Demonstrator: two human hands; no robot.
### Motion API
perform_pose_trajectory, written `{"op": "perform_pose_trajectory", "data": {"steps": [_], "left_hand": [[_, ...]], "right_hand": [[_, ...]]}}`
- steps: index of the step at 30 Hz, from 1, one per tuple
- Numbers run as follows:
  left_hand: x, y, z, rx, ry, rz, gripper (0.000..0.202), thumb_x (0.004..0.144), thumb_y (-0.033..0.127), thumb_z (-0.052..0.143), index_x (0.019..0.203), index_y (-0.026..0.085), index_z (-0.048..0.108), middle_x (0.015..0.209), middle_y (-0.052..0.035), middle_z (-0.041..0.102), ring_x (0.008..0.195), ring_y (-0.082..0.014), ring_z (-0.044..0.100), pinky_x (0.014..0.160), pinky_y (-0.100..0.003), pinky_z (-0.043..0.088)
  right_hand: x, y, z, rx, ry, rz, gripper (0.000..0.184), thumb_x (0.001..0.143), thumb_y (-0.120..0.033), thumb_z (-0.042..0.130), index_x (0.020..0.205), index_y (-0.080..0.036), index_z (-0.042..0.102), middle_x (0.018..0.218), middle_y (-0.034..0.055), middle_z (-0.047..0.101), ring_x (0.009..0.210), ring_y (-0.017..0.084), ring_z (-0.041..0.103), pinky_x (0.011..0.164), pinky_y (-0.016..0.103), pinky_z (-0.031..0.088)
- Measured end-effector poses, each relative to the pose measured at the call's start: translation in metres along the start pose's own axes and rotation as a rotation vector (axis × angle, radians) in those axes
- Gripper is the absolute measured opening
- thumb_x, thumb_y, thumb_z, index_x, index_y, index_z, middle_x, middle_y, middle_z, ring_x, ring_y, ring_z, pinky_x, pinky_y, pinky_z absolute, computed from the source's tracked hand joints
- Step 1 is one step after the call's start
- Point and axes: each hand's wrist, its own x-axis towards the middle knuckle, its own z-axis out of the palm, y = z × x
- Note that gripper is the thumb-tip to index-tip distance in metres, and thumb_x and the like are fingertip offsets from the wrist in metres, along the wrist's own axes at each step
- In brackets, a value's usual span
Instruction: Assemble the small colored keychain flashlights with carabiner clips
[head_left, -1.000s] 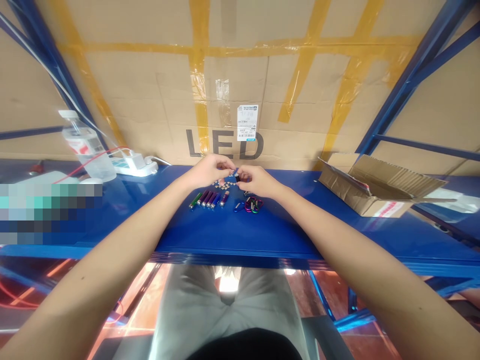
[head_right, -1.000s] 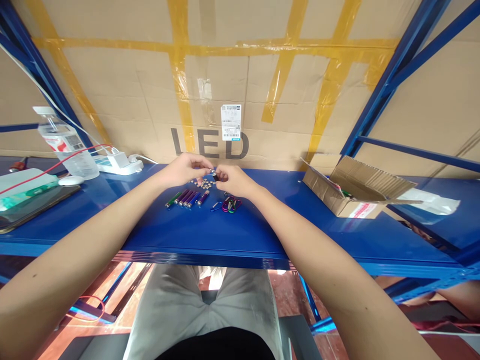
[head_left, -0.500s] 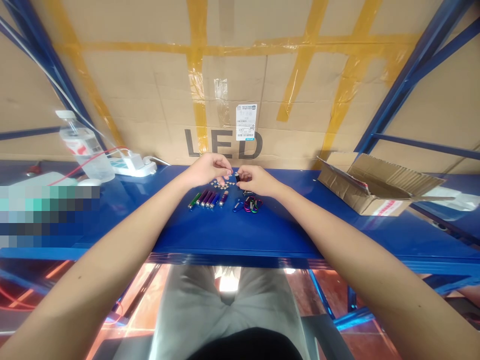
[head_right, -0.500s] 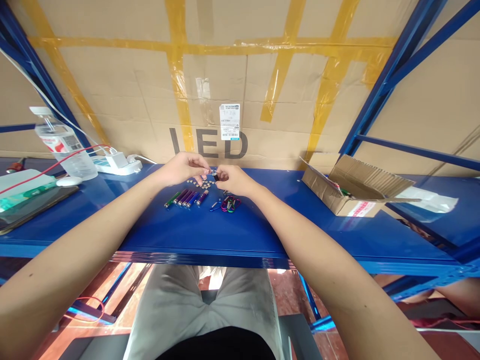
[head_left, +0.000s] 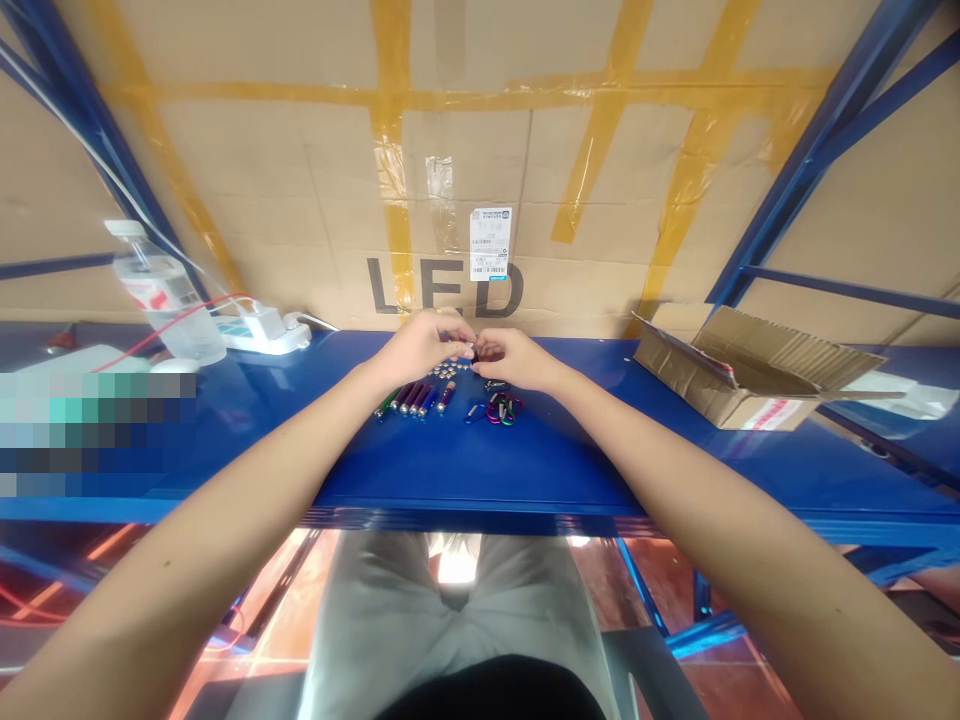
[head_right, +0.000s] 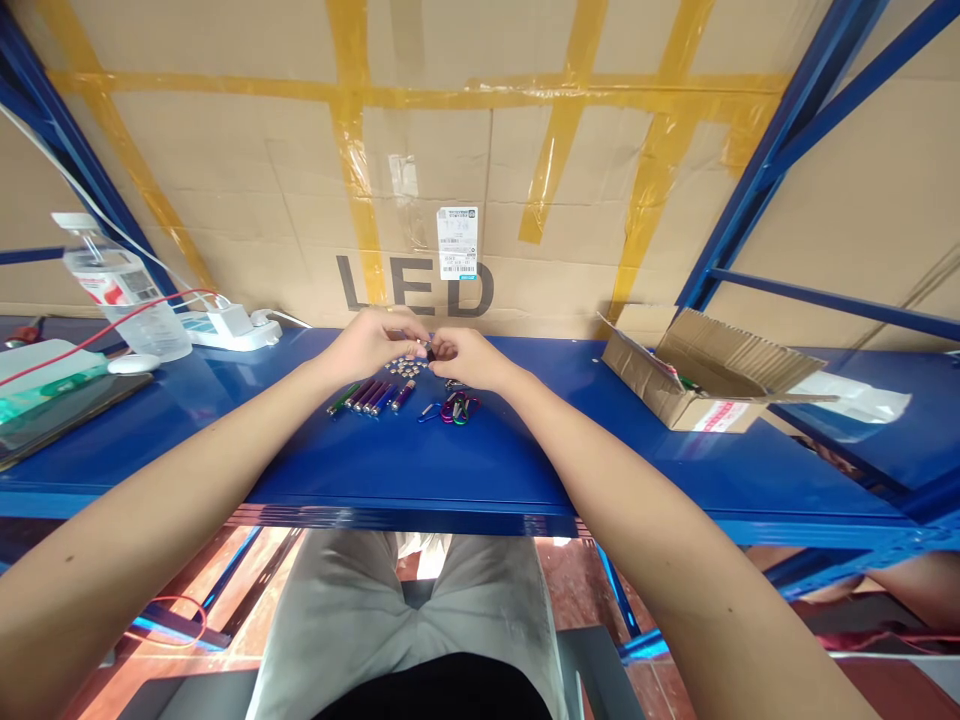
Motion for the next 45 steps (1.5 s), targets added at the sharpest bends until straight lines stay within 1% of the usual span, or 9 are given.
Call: {"op": "perform_pose_trajectory", "data": {"steps": [6, 14, 22, 26, 29, 32, 35, 39, 45], "left_hand": [[0.0, 0.001, 0.002, -0.024, -0.036, 0.009, 0.008, 0.081, 0.023, 0.073, 0.086, 0.018, 0.077, 0.089, -0.0052, 0.07, 0.083, -0.0177, 0.064, 0.079, -0.033, 0.052], [-0.001, 0.006, 0.0, 0.041, -0.055, 0.046, 0.009, 0.084, 0.023, 0.07, 0.087, 0.018, 0.077, 0.088, -0.0051, 0.071, 0.081, -0.0172, 0.064, 0.079, -0.033, 0.05], [0.0, 0.002, 0.002, 0.008, -0.057, 0.044, 0.012, 0.082, 0.025, 0.072, 0.091, 0.018, 0.077, 0.092, -0.0057, 0.072, 0.083, -0.0177, 0.064, 0.081, -0.033, 0.051], [0.001, -0.006, -0.008, -0.006, -0.059, -0.024, 0.019, 0.08, 0.031, 0.074, 0.092, 0.017, 0.077, 0.093, -0.0067, 0.073, 0.083, -0.0186, 0.066, 0.077, -0.033, 0.052], [0.001, -0.019, -0.02, 0.076, -0.049, -0.102, 0.02, 0.085, 0.032, 0.067, 0.092, 0.016, 0.077, 0.089, -0.0063, 0.075, 0.08, -0.0182, 0.066, 0.076, -0.032, 0.052], [-0.002, -0.035, -0.029, 0.185, -0.167, -0.162, 0.016, 0.083, 0.027, 0.066, 0.091, 0.017, 0.077, 0.087, -0.0048, 0.075, 0.079, -0.0177, 0.066, 0.078, -0.032, 0.051], [-0.005, -0.047, -0.027, 0.223, -0.333, -0.221, 0.013, 0.081, 0.026, 0.066, 0.085, 0.02, 0.077, 0.085, -0.0033, 0.076, 0.079, -0.0188, 0.067, 0.078, -0.031, 0.051], [-0.005, -0.051, -0.016, 0.227, -0.367, -0.29, 0.016, 0.079, 0.03, 0.07, 0.089, 0.019, 0.077, 0.089, -0.0048, 0.077, 0.079, -0.0194, 0.067, 0.075, -0.031, 0.05], [-0.003, -0.044, -0.008, 0.301, -0.437, -0.259, 0.016, 0.08, 0.03, 0.069, 0.087, 0.019, 0.077, 0.089, -0.0052, 0.078, 0.079, -0.0193, 0.068, 0.074, -0.03, 0.048]], "right_hand": [[0.0, -0.005, -0.001, -0.021, 0.029, -0.006, 0.016, 0.067, -0.028, 0.071, 0.076, -0.017, 0.063, 0.068, -0.0008, 0.062, 0.07, 0.017, 0.058, 0.064, 0.03, 0.044], [-0.001, -0.008, -0.002, -0.07, 0.056, -0.022, 0.015, 0.068, -0.028, 0.071, 0.073, -0.018, 0.061, 0.068, -0.0004, 0.063, 0.068, 0.016, 0.056, 0.064, 0.029, 0.044], [-0.001, -0.007, -0.004, -0.128, 0.082, -0.031, 0.012, 0.069, -0.024, 0.069, 0.074, -0.017, 0.061, 0.071, -0.0004, 0.062, 0.068, 0.015, 0.055, 0.066, 0.029, 0.043], [-0.001, -0.004, -0.006, -0.225, 0.062, -0.05, 0.016, 0.072, -0.02, 0.066, 0.087, -0.017, 0.067, 0.078, 0.0012, 0.066, 0.07, 0.015, 0.057, 0.068, 0.029, 0.045], [-0.001, -0.003, -0.007, -0.293, 0.047, -0.075, 0.018, 0.074, -0.017, 0.064, 0.091, -0.017, 0.069, 0.079, 0.0015, 0.067, 0.069, 0.015, 0.058, 0.07, 0.03, 0.046], [-0.001, -0.001, -0.007, -0.309, 0.042, -0.07, 0.016, 0.074, -0.015, 0.065, 0.089, -0.017, 0.068, 0.079, 0.0017, 0.067, 0.069, 0.015, 0.059, 0.071, 0.03, 0.047], [-0.001, 0.0, -0.006, -0.303, 0.032, -0.028, 0.014, 0.074, -0.015, 0.067, 0.087, -0.017, 0.066, 0.078, 0.0021, 0.067, 0.071, 0.016, 0.061, 0.071, 0.031, 0.048], [-0.001, 0.0, -0.006, -0.309, 0.021, -0.007, 0.013, 0.074, -0.015, 0.068, 0.087, -0.017, 0.065, 0.079, 0.0026, 0.067, 0.072, 0.017, 0.06, 0.071, 0.032, 0.048], [-0.001, 0.002, -0.006, -0.313, 0.008, -0.026, 0.016, 0.074, -0.015, 0.067, 0.09, -0.018, 0.066, 0.081, 0.0025, 0.068, 0.075, 0.018, 0.062, 0.073, 0.032, 0.049]]}}
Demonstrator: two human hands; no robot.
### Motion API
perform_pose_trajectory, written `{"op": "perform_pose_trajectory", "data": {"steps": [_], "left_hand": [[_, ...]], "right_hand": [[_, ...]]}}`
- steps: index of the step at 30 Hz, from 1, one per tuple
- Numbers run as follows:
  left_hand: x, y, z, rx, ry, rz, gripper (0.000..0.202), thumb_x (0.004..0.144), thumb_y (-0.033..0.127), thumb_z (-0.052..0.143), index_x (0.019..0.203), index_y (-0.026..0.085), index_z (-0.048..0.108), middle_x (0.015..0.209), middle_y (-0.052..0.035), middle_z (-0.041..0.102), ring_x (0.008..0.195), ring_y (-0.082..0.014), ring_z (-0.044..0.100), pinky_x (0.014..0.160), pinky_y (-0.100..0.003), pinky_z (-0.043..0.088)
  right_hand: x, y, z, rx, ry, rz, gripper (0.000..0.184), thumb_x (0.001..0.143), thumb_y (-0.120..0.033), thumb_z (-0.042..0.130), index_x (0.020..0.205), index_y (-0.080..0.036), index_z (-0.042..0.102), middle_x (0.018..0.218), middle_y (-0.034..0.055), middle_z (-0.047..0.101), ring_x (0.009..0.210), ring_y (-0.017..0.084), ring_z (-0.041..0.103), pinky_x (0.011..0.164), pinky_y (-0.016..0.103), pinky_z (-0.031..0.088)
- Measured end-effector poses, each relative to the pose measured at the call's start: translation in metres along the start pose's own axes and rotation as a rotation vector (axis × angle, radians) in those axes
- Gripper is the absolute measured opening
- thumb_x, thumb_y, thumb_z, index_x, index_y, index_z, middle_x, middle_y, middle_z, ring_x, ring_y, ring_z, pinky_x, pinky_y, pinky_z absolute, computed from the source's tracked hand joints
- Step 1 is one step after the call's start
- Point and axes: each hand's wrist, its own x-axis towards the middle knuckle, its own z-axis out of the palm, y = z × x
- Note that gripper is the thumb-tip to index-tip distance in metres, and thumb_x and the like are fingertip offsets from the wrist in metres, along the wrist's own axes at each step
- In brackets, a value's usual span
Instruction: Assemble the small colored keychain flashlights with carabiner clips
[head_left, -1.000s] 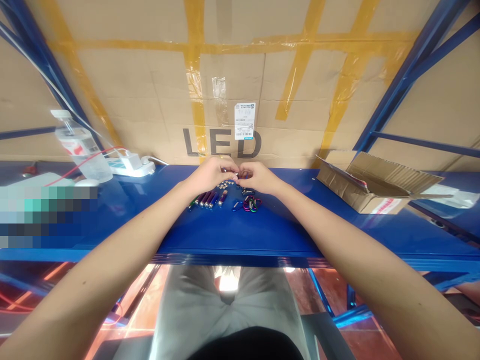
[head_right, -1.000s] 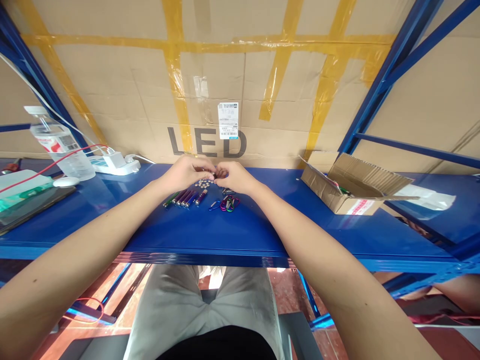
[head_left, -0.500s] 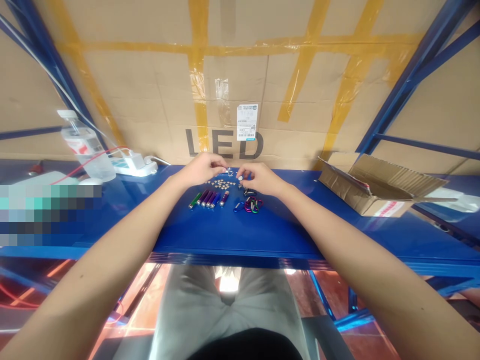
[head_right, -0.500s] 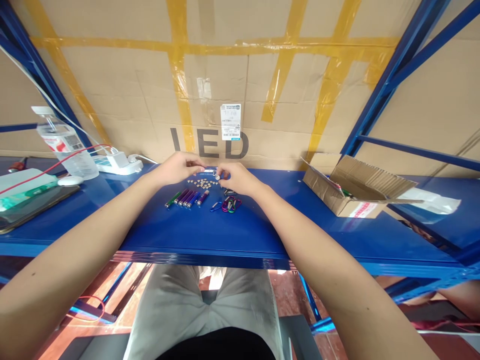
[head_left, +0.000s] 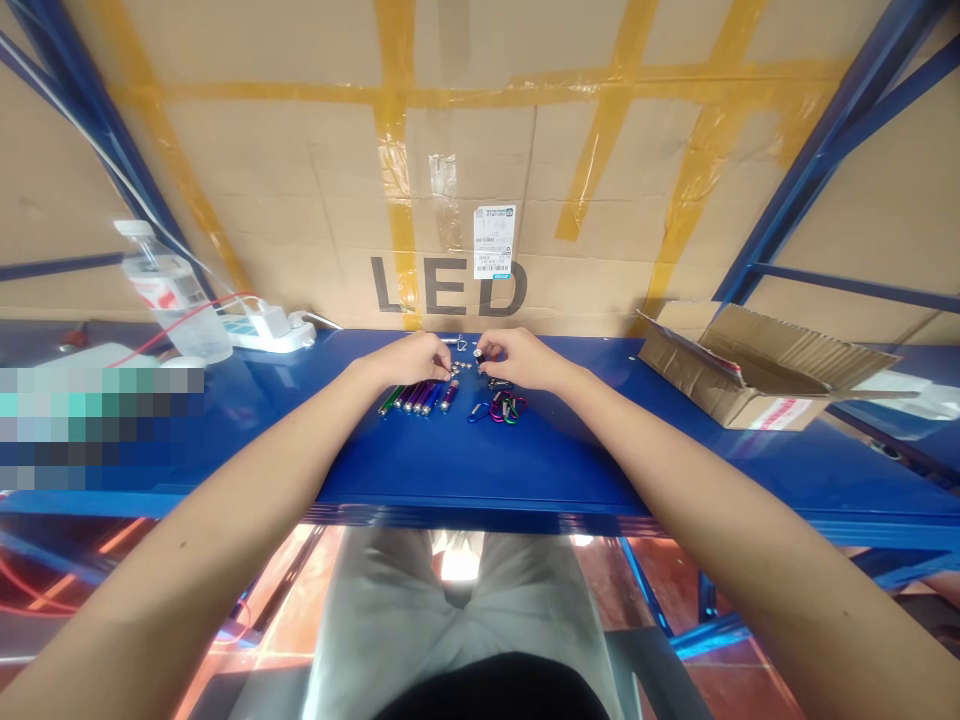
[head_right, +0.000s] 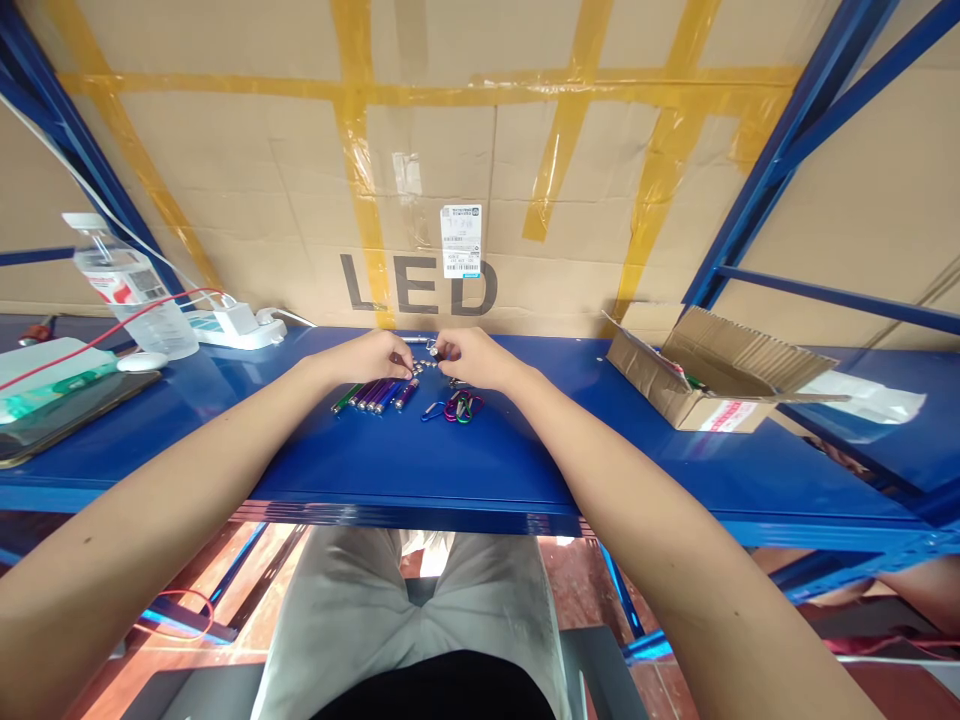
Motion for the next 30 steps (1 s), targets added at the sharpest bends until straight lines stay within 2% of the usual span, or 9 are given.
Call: {"op": "perform_pose_trajectory", "data": {"steps": [11, 18, 24, 30], "left_hand": [[0.003, 0.004, 0.0, 0.016, -0.029, -0.104, 0.014, 0.079, 0.026, 0.069, 0.085, 0.015, 0.074, 0.089, -0.0084, 0.076, 0.082, -0.0223, 0.068, 0.073, -0.031, 0.046], [-0.003, 0.009, -0.005, 0.092, -0.058, -0.164, 0.014, 0.079, 0.026, 0.064, 0.083, 0.015, 0.071, 0.079, -0.0069, 0.072, 0.068, -0.019, 0.061, 0.063, -0.031, 0.042], [-0.005, 0.01, -0.008, 0.16, -0.063, -0.128, 0.012, 0.078, 0.023, 0.062, 0.084, 0.016, 0.07, 0.079, -0.0065, 0.072, 0.067, -0.0191, 0.061, 0.063, -0.03, 0.042], [-0.002, 0.002, -0.006, 0.081, -0.05, -0.088, 0.011, 0.074, 0.025, 0.068, 0.081, 0.017, 0.072, 0.082, -0.0063, 0.074, 0.074, -0.0192, 0.064, 0.068, -0.029, 0.044]], "right_hand": [[0.001, 0.0, 0.0, 0.018, 0.003, -0.006, 0.015, 0.074, -0.017, 0.067, 0.09, -0.018, 0.065, 0.077, 0.0012, 0.066, 0.07, 0.016, 0.059, 0.07, 0.032, 0.047], [0.0, 0.0, 0.0, 0.065, -0.011, -0.044, 0.016, 0.075, -0.021, 0.068, 0.09, -0.018, 0.067, 0.081, 0.0018, 0.066, 0.071, 0.016, 0.059, 0.071, 0.032, 0.047], [0.0, 0.002, 0.001, 0.073, -0.012, -0.04, 0.016, 0.073, -0.02, 0.067, 0.089, -0.017, 0.067, 0.078, 0.0011, 0.065, 0.07, 0.015, 0.058, 0.071, 0.031, 0.047], [0.0, -0.001, 0.0, 0.058, -0.012, -0.039, 0.016, 0.074, -0.02, 0.067, 0.089, -0.017, 0.067, 0.079, 0.001, 0.065, 0.071, 0.015, 0.058, 0.071, 0.031, 0.046]]}}
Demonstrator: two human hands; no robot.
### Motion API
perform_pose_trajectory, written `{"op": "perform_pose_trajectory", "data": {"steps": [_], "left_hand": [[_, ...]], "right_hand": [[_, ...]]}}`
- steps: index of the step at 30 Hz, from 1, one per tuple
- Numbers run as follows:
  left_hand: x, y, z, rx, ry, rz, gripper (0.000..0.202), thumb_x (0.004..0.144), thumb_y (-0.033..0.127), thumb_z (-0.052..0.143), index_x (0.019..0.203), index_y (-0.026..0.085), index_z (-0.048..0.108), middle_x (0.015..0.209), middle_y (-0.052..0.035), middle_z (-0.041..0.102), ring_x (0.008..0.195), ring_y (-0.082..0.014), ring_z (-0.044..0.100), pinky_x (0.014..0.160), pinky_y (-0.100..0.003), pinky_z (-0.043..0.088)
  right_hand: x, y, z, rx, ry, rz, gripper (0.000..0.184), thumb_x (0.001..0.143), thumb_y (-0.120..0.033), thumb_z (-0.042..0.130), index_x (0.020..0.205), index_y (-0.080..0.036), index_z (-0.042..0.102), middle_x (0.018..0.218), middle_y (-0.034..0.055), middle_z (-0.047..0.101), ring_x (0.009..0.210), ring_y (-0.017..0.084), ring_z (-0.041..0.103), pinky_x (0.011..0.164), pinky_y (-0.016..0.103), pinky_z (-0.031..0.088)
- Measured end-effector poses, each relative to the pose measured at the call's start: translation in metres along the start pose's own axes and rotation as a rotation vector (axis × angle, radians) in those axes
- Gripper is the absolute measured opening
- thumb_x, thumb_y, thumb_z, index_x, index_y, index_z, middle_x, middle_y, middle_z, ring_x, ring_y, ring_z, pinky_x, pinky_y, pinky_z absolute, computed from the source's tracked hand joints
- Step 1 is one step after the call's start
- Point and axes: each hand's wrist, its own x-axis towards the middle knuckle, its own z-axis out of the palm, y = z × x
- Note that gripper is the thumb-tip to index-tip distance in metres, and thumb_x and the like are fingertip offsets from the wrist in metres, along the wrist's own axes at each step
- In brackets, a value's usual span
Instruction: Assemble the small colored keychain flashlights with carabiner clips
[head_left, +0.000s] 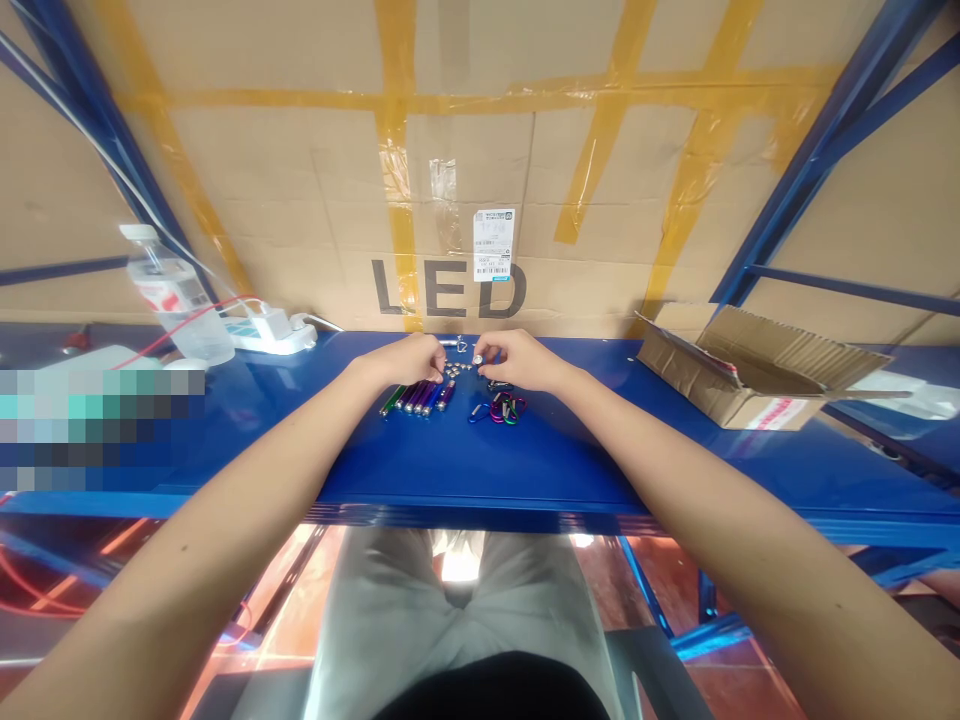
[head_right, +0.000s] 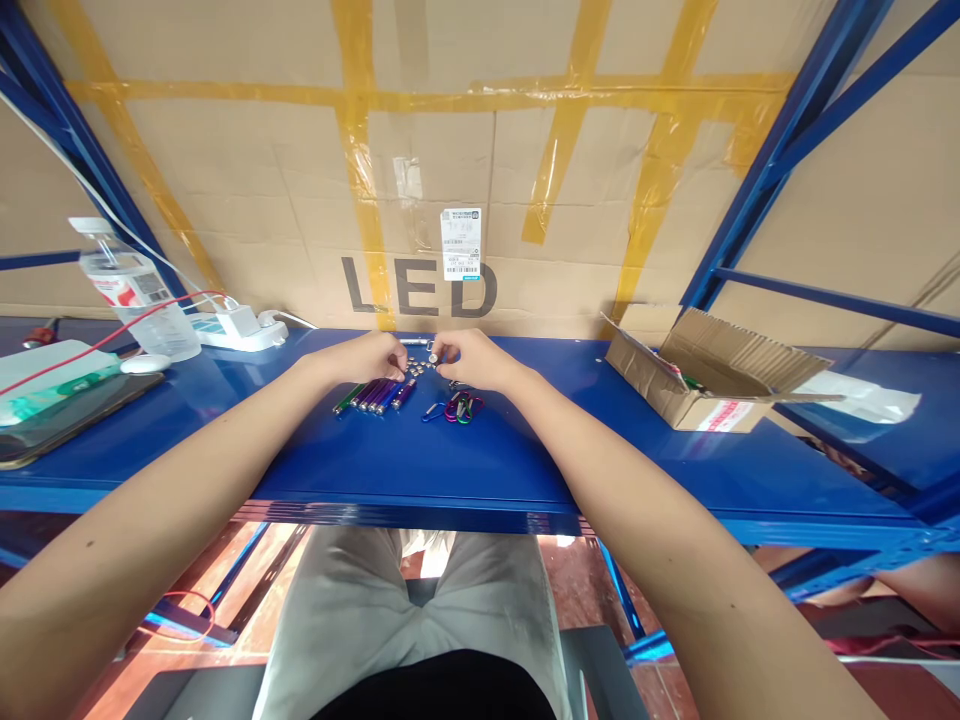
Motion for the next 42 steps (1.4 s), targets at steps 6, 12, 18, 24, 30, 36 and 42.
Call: {"op": "perform_pose_trajectory", "data": {"steps": [6, 12, 18, 24, 30, 36, 42], "left_hand": [[0.001, -0.003, 0.002, -0.048, 0.024, 0.05, 0.011, 0.071, 0.022, 0.067, 0.079, 0.018, 0.073, 0.077, -0.0042, 0.073, 0.068, -0.0171, 0.062, 0.064, -0.028, 0.043], [0.002, -0.008, 0.001, -0.06, 0.036, 0.076, 0.014, 0.074, 0.025, 0.063, 0.076, 0.017, 0.074, 0.076, -0.0039, 0.073, 0.065, -0.0157, 0.06, 0.064, -0.027, 0.042], [0.0, -0.014, -0.004, -0.08, 0.027, 0.041, 0.02, 0.078, 0.03, 0.061, 0.078, 0.016, 0.076, 0.079, -0.0054, 0.075, 0.071, -0.0179, 0.063, 0.067, -0.028, 0.043], [-0.004, -0.006, -0.005, -0.061, -0.008, -0.051, 0.022, 0.074, 0.038, 0.069, 0.081, 0.018, 0.074, 0.081, -0.0055, 0.075, 0.072, -0.0197, 0.065, 0.065, -0.029, 0.044], [-0.006, -0.002, -0.004, -0.075, 0.061, -0.013, 0.013, 0.076, 0.028, 0.069, 0.081, 0.017, 0.074, 0.079, -0.0048, 0.074, 0.07, -0.0184, 0.064, 0.066, -0.03, 0.046], [-0.009, 0.029, -0.003, -0.153, 0.454, 0.256, 0.018, 0.087, 0.031, 0.064, 0.092, 0.017, 0.074, 0.093, -0.0058, 0.073, 0.081, -0.0169, 0.063, 0.076, -0.031, 0.049], [-0.009, 0.044, 0.004, -0.054, 0.418, 0.388, 0.023, 0.094, 0.027, 0.056, 0.101, 0.018, 0.075, 0.101, -0.008, 0.072, 0.09, -0.0196, 0.064, 0.082, -0.033, 0.048]], "right_hand": [[0.0, -0.001, 0.0, -0.009, -0.006, 0.014, 0.017, 0.074, -0.019, 0.068, 0.09, -0.017, 0.068, 0.08, 0.0013, 0.066, 0.071, 0.015, 0.059, 0.071, 0.031, 0.046], [0.0, 0.002, 0.0, 0.004, -0.008, 0.02, 0.016, 0.074, -0.022, 0.068, 0.09, -0.017, 0.068, 0.079, 0.0016, 0.066, 0.073, 0.016, 0.06, 0.072, 0.032, 0.047], [0.0, 0.002, 0.0, -0.003, -0.013, 0.034, 0.016, 0.074, -0.019, 0.068, 0.09, -0.017, 0.067, 0.078, 0.0006, 0.065, 0.07, 0.016, 0.059, 0.071, 0.032, 0.047], [-0.001, -0.004, 0.0, -0.017, -0.013, 0.054, 0.015, 0.073, -0.016, 0.067, 0.088, -0.018, 0.066, 0.077, 0.0, 0.064, 0.07, 0.015, 0.058, 0.07, 0.031, 0.047], [-0.001, -0.005, 0.0, -0.009, -0.025, 0.06, 0.016, 0.074, -0.015, 0.066, 0.09, -0.018, 0.067, 0.079, 0.0007, 0.066, 0.072, 0.016, 0.059, 0.07, 0.03, 0.047], [0.0, 0.001, -0.002, -0.037, 0.031, 0.09, 0.014, 0.073, -0.015, 0.065, 0.086, -0.018, 0.067, 0.079, 0.0013, 0.068, 0.072, 0.017, 0.06, 0.069, 0.03, 0.047], [0.0, 0.005, -0.002, -0.033, 0.027, 0.044, 0.01, 0.074, -0.018, 0.063, 0.084, -0.018, 0.065, 0.077, 0.0006, 0.067, 0.072, 0.018, 0.061, 0.068, 0.03, 0.045]]}}
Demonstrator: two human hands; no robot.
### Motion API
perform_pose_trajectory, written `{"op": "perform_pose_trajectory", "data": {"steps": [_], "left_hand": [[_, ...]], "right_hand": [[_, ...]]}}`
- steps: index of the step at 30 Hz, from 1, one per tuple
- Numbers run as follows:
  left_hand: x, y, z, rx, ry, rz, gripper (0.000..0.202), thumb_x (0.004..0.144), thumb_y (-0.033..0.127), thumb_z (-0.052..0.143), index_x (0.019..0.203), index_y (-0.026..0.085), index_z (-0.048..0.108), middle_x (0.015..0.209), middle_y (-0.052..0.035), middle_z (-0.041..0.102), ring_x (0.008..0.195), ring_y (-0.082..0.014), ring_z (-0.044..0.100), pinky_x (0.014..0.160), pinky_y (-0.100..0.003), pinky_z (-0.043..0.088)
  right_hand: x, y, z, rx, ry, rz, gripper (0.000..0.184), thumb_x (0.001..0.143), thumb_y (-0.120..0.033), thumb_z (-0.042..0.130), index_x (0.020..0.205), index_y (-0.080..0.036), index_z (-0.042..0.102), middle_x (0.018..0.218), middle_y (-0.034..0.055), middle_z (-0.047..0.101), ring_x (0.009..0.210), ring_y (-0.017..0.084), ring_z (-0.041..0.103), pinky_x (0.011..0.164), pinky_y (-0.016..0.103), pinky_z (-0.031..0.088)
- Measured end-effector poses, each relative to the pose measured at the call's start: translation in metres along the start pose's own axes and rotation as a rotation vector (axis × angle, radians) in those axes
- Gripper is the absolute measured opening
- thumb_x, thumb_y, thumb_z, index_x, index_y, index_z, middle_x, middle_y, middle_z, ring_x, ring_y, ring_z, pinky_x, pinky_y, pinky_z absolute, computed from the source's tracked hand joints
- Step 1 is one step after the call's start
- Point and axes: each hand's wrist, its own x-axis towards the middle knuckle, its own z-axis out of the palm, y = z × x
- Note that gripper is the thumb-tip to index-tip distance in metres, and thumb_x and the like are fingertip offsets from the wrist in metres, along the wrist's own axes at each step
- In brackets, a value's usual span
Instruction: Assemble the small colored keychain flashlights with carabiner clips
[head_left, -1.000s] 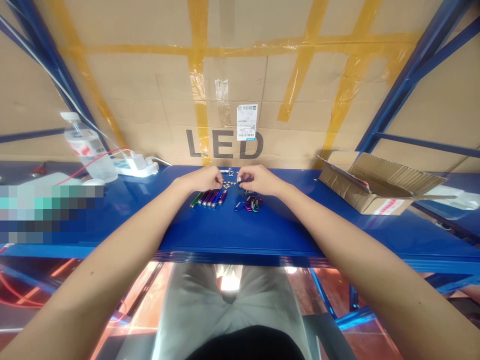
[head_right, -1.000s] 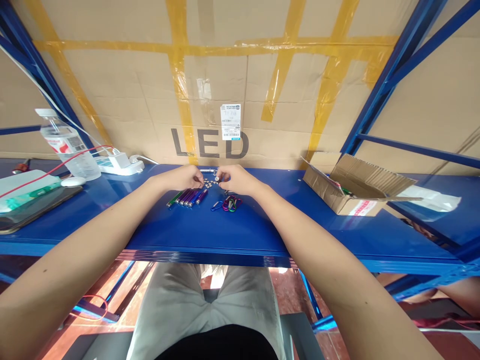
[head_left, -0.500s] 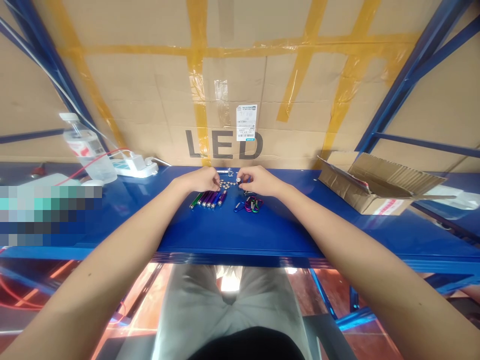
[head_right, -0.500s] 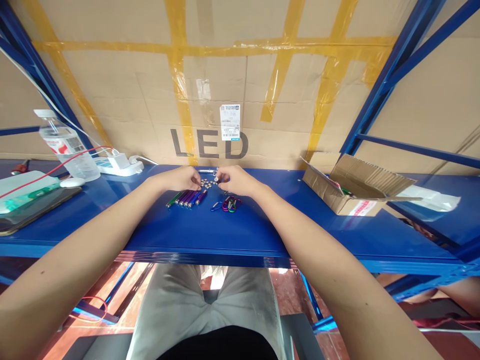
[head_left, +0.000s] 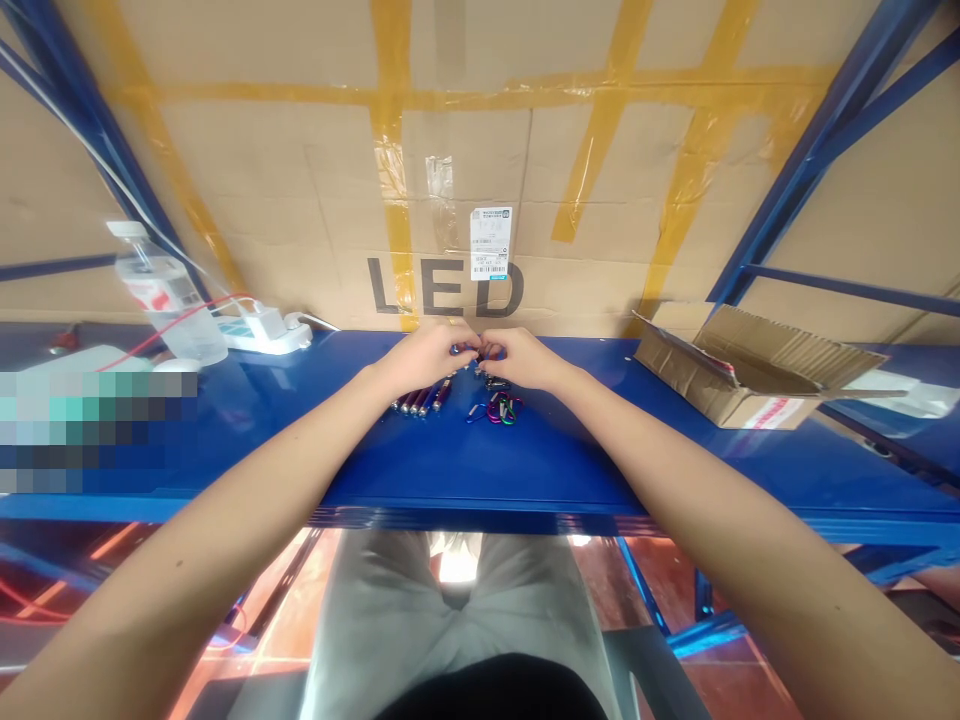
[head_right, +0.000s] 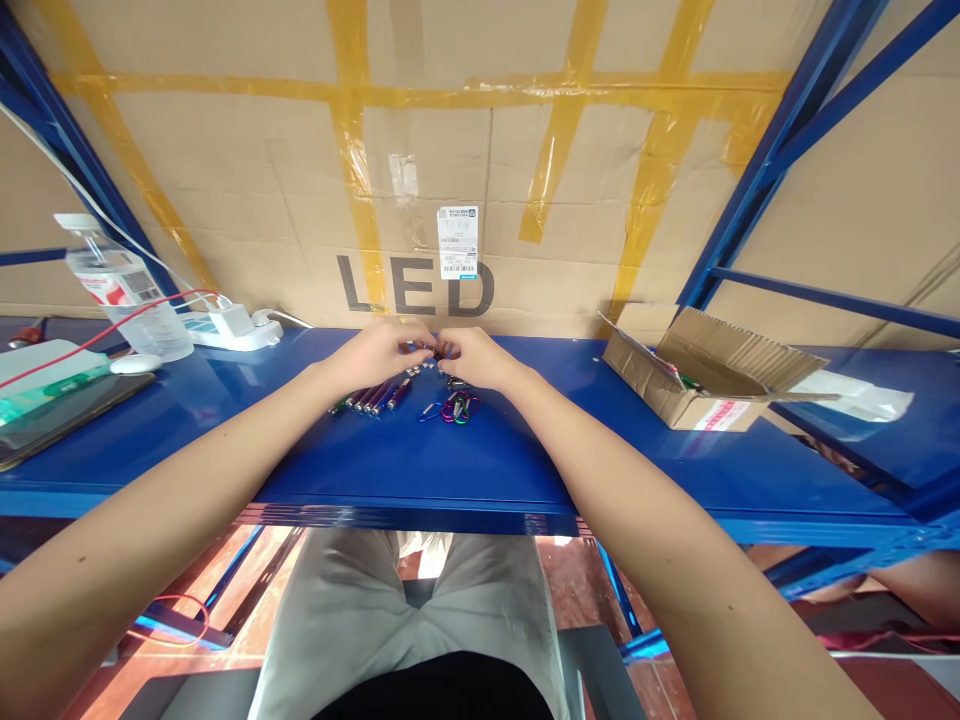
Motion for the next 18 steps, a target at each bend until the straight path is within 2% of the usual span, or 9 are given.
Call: {"op": "perform_pose_trajectory", "data": {"steps": [12, 18], "left_hand": [[-0.0006, -0.0013, -0.0027, -0.019, -0.042, 0.009, 0.023, 0.095, 0.026, 0.055, 0.103, 0.018, 0.075, 0.098, -0.007, 0.073, 0.09, -0.0202, 0.065, 0.081, -0.033, 0.047], [-0.0006, -0.0048, -0.0034, -0.084, 0.015, -0.032, 0.018, 0.09, 0.024, 0.061, 0.103, 0.018, 0.072, 0.099, -0.0058, 0.074, 0.089, -0.018, 0.066, 0.081, -0.031, 0.05]], "right_hand": [[-0.0005, -0.0045, -0.0007, 0.016, 0.004, -0.02, 0.01, 0.073, -0.019, 0.064, 0.083, -0.018, 0.066, 0.076, 0.0002, 0.068, 0.071, 0.017, 0.06, 0.07, 0.03, 0.045], [0.0022, -0.0098, 0.0015, 0.31, 0.015, 0.086, 0.015, 0.067, -0.024, 0.071, 0.078, -0.017, 0.065, 0.072, -0.0001, 0.067, 0.07, 0.017, 0.062, 0.067, 0.031, 0.047]]}}
